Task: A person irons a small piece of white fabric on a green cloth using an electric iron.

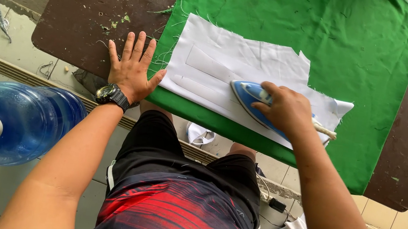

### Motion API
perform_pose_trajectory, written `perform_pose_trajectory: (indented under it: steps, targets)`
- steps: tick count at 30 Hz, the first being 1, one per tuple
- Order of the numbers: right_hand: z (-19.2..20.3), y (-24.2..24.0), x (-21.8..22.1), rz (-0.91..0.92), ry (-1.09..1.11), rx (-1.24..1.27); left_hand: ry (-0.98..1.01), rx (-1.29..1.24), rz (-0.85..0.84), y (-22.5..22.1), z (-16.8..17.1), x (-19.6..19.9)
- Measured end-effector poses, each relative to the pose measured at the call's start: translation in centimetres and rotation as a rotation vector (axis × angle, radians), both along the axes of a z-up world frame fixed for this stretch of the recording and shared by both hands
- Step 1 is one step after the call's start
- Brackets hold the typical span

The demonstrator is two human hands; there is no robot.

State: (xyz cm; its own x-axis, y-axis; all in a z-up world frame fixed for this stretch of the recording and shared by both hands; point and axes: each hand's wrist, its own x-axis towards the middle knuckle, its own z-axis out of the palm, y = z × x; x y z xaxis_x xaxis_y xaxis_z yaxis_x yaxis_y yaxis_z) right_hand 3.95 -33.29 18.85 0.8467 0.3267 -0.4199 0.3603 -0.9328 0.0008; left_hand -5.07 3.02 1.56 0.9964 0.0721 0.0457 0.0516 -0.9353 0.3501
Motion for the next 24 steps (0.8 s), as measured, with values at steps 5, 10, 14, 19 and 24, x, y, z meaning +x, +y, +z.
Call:
perform_pose_trajectory:
  steps: [5,10,14,19,24]
  targets:
    - [-1.4,4.3,0.3,0.046,-0.025,0.061,-0.003,0.003,0.004,-0.1,0.3,-0.1]
    - [-1.3,8.2,0.9,0.071,-0.025,0.121,-0.013,0.016,0.011,-0.2,0.4,-0.1]
    - [-2.0,10.3,1.6,0.104,-0.037,0.139,-0.006,0.022,0.01,-0.2,0.5,0.0]
    - [-2.1,12.9,2.2,0.117,-0.048,0.174,0.012,0.03,0.014,-0.3,1.5,-0.2]
    - [-1.8,14.9,2.4,0.118,-0.056,0.26,0.07,0.022,0.027,-0.4,2.2,0.0]
